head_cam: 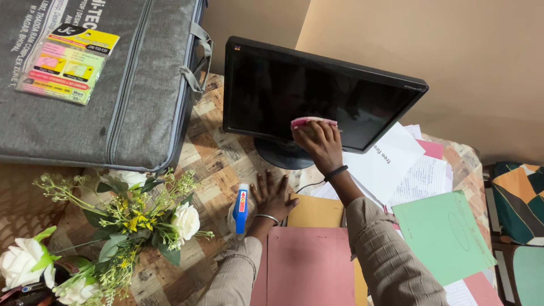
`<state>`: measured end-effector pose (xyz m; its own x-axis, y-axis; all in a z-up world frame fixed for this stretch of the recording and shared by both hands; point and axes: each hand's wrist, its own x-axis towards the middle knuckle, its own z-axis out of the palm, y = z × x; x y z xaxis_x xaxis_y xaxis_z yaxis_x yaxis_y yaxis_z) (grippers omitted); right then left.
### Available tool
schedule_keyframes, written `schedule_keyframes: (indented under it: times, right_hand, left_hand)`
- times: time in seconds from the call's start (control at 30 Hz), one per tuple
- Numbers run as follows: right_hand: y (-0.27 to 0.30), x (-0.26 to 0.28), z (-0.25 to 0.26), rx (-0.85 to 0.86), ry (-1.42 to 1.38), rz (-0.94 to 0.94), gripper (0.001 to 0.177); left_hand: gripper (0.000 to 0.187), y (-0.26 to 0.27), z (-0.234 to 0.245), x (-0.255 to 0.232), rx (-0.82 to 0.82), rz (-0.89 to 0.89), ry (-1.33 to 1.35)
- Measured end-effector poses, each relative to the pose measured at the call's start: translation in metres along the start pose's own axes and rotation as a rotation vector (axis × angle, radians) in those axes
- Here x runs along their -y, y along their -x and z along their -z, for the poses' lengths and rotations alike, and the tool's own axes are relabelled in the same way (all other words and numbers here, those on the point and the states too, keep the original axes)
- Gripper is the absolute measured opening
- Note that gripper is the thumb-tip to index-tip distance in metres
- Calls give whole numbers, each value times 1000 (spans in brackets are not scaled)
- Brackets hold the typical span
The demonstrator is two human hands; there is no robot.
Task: The person wipes a flower vase with a cloth, then wipes a laptop bag and a computer monitor. The person uses a spray bottle and a cloth to clean the monitor surface.
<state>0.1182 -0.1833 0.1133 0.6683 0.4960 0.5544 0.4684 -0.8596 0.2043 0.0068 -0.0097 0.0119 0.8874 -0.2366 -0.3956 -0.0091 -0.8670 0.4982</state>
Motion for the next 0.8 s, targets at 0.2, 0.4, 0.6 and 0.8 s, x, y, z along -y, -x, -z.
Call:
schedule_keyframes:
  times: [0.2,0.4,0.6,0.8]
  right_hand:
    - [17,3,-3,50,-8,18,50]
    - [6,-11,5,-34,-8,-30,49]
    - [-10,-32,8,-156,64,-83,47]
    - [7,-20,2,-3,47,-18,61]
  left_hand:
    - [96,-1,-4,1,8,4,-15]
    - [95,-3,-3,2,-5,-14,-37]
    - [95,-2,-2,1,15,-7,-27]
    - [97,-3,2,-1,32,-7,-26]
